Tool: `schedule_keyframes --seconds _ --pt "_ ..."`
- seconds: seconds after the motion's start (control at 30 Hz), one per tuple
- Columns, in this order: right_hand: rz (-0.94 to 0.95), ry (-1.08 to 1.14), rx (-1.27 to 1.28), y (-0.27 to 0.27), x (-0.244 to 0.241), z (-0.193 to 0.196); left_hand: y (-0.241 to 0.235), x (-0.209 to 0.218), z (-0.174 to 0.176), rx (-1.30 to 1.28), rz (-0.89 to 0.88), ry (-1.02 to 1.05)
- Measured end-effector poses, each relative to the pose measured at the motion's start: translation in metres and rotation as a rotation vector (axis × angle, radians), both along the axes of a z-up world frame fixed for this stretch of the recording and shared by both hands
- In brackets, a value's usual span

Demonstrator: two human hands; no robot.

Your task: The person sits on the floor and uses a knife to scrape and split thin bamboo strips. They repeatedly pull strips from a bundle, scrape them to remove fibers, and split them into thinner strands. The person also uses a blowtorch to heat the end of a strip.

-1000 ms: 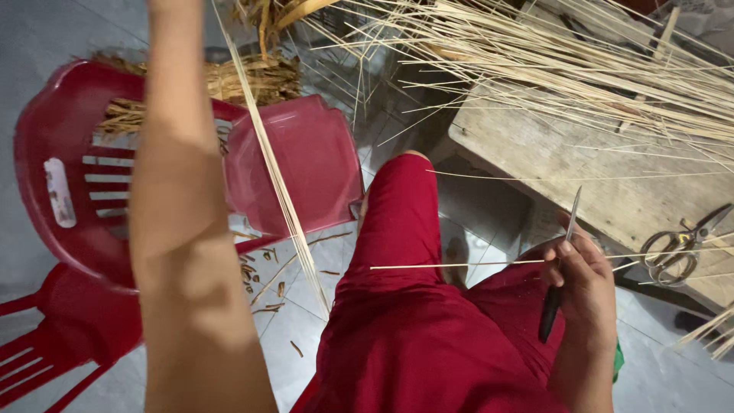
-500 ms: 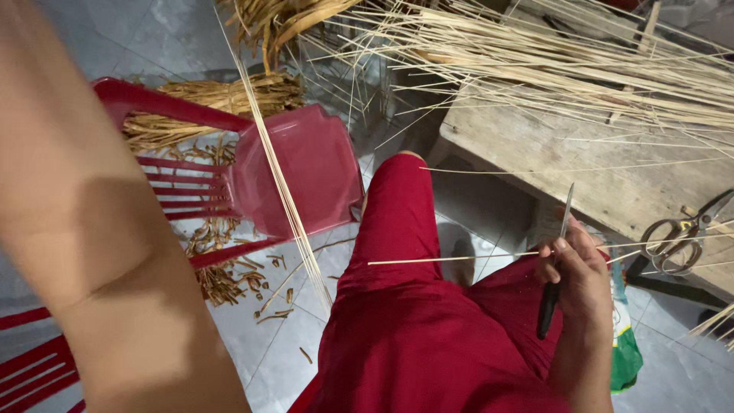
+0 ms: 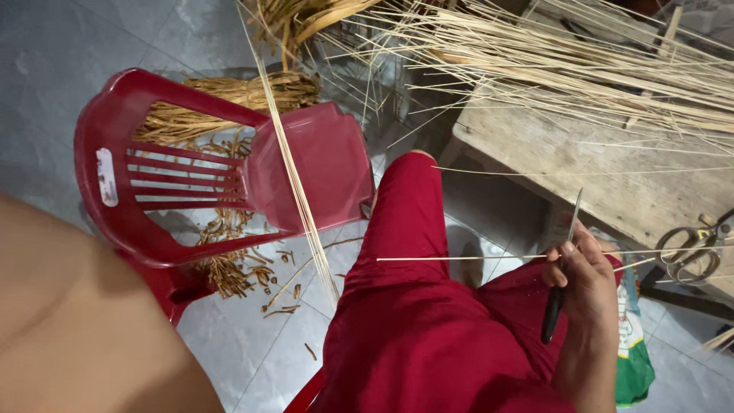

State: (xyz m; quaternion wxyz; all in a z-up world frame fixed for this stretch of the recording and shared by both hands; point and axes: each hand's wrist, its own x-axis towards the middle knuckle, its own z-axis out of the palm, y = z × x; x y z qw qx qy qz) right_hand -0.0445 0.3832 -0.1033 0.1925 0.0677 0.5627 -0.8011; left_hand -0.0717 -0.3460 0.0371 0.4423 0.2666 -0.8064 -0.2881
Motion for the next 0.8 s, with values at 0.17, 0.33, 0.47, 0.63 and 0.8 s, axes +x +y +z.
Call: schedule_keyframes --seconds 0.17,0.33,0.47,0.63,0.8 --pt "0.03 0.026 0.009 -0.012 -0.002 0.008 0.007 0.037 -0.018 0.011 0.059 -0.052" --pt "0.014 0.012 0.019 -0.013 -0.001 0.01 0.019 0.061 -0.043 -0.004 0.083 -0.087" --pt "0.055 0.039 -0.036 -0.011 -0.002 0.008 0.011 0.065 -0.035 -0.193 0.052 0.002" --pt "-0.006 0.041 0.047 -0.009 0.001 0.008 0.133 0.114 -0.118 -0.232 -0.262 0.207" --pt "0.026 0.028 -0.039 -0.004 0.002 -0.001 0.186 0.161 -0.213 -0.123 -0.328 -0.389"
